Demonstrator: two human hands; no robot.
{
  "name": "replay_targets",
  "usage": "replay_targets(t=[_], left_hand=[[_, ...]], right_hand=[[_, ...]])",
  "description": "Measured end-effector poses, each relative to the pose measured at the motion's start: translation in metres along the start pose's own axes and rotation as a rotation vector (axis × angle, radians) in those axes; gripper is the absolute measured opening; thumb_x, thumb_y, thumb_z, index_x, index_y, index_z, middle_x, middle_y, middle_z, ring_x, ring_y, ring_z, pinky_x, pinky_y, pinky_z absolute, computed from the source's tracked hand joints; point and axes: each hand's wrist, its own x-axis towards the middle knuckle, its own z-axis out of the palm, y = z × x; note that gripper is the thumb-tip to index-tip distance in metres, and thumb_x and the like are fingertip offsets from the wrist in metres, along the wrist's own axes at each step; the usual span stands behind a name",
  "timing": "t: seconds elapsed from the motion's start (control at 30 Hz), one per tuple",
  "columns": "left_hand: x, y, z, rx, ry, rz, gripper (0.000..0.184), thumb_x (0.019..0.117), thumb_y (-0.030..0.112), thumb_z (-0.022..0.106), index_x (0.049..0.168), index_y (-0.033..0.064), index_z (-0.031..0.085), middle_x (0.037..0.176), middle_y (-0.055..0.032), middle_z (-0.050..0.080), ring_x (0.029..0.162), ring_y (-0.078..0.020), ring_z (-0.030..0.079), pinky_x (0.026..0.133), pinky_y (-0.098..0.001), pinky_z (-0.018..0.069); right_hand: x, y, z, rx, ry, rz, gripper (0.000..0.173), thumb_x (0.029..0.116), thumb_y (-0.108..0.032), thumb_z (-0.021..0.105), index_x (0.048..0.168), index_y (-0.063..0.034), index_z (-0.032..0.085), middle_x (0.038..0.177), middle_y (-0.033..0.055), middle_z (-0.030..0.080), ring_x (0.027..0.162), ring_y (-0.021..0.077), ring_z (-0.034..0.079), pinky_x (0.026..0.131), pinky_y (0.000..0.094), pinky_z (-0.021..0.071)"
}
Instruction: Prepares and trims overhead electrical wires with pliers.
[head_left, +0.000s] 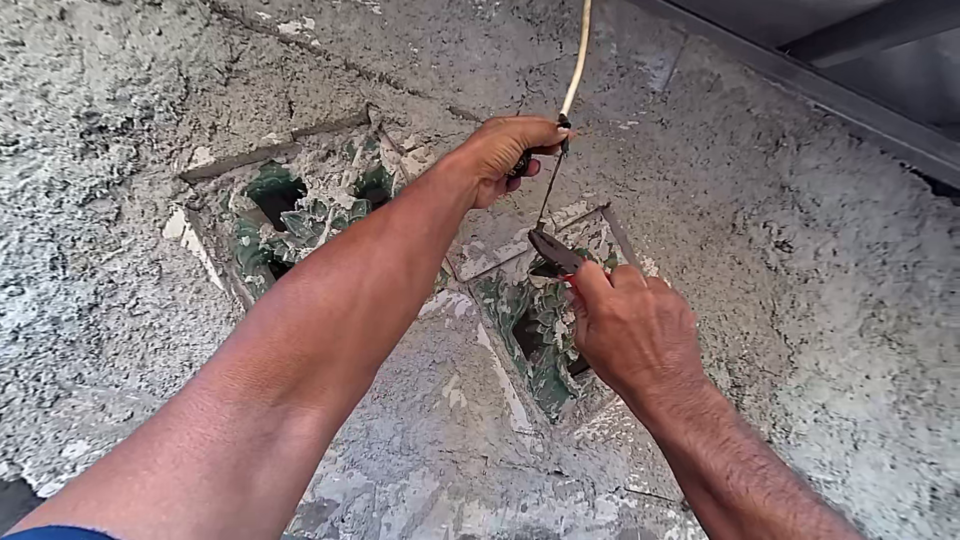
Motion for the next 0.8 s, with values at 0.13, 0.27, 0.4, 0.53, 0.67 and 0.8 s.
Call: replay_targets(t=[0.13,0.27,0.4,0.53,0.67,0.8], left_hand=[[-0.002,0.000,-0.009,0.102,-0.051,-0.036,0.027,0.1049,0.022,0.057,0.129,0.0130,0.067,0.107,-0.0031,0.070,0.066,-0.0073,0.057,0.054,-0.0187,0.0442],[0.005,0.013,-0.011,0.195,0.077,-0.145,0.031,0.1065,0.025,0.049,0.130,0.0179,0.069,0.098,-0.0020,0.072,0.058,-0.0080,0.055,0.051,-0.0200,0.0407],[0.008,0.038,0.002,0.411,0.142,-0.153,0.041,0.1059,0.050,0.049,0.124,0.0199,0.070,0.097,0.0021,0.076,0.056,-0.0070,0.056,0.049,-0.0205,0.0394],[0.013,0.060,0.026,0.658,0.135,-0.218,0.036,0.1020,0.050,0.058,0.113,0.0199,0.074,0.086,0.0057,0.073,0.052,-0.0043,0.052,0.045,-0.0186,0.0354],[0.027,0.065,0.039,0.693,0.114,-0.276,0.024,0.1004,0.039,0.063,0.109,0.0191,0.073,0.081,0.0038,0.070,0.050,-0.0044,0.052,0.044,-0.0177,0.0369],[0.033,0.059,0.040,0.572,0.092,-0.291,0.018,0.0990,0.031,0.063,0.107,0.0171,0.071,0.079,0.0019,0.068,0.051,-0.0050,0.053,0.043,-0.0174,0.0385]], right_hand=[[-0.011,0.013,-0.005,-0.021,-0.015,0.036,0.028,0.1078,-0.028,0.048,0.101,-0.0029,0.059,0.080,0.0226,0.057,0.069,0.0459,0.062,0.053,0.0547,0.0470],[-0.019,0.024,-0.009,-0.065,-0.037,0.055,0.029,0.1078,-0.029,0.047,0.102,-0.0030,0.059,0.082,0.0238,0.058,0.072,0.0480,0.063,0.054,0.0557,0.0480],[-0.023,0.033,-0.006,-0.090,-0.006,0.053,0.030,0.1081,-0.029,0.045,0.102,-0.0028,0.059,0.079,0.0242,0.057,0.070,0.0489,0.062,0.052,0.0562,0.0463],[-0.023,0.035,-0.004,-0.116,0.022,0.034,0.029,0.1081,-0.027,0.044,0.104,-0.0029,0.059,0.079,0.0247,0.056,0.068,0.0489,0.061,0.051,0.0557,0.0456],[-0.021,0.035,-0.008,-0.139,0.003,0.023,0.025,0.1068,-0.025,0.047,0.107,-0.0028,0.059,0.081,0.0248,0.056,0.071,0.0484,0.061,0.054,0.0555,0.0460],[-0.020,0.041,-0.008,-0.157,0.028,0.009,0.026,0.1072,-0.025,0.045,0.105,-0.0033,0.059,0.079,0.0237,0.056,0.068,0.0468,0.060,0.054,0.0540,0.0452]])
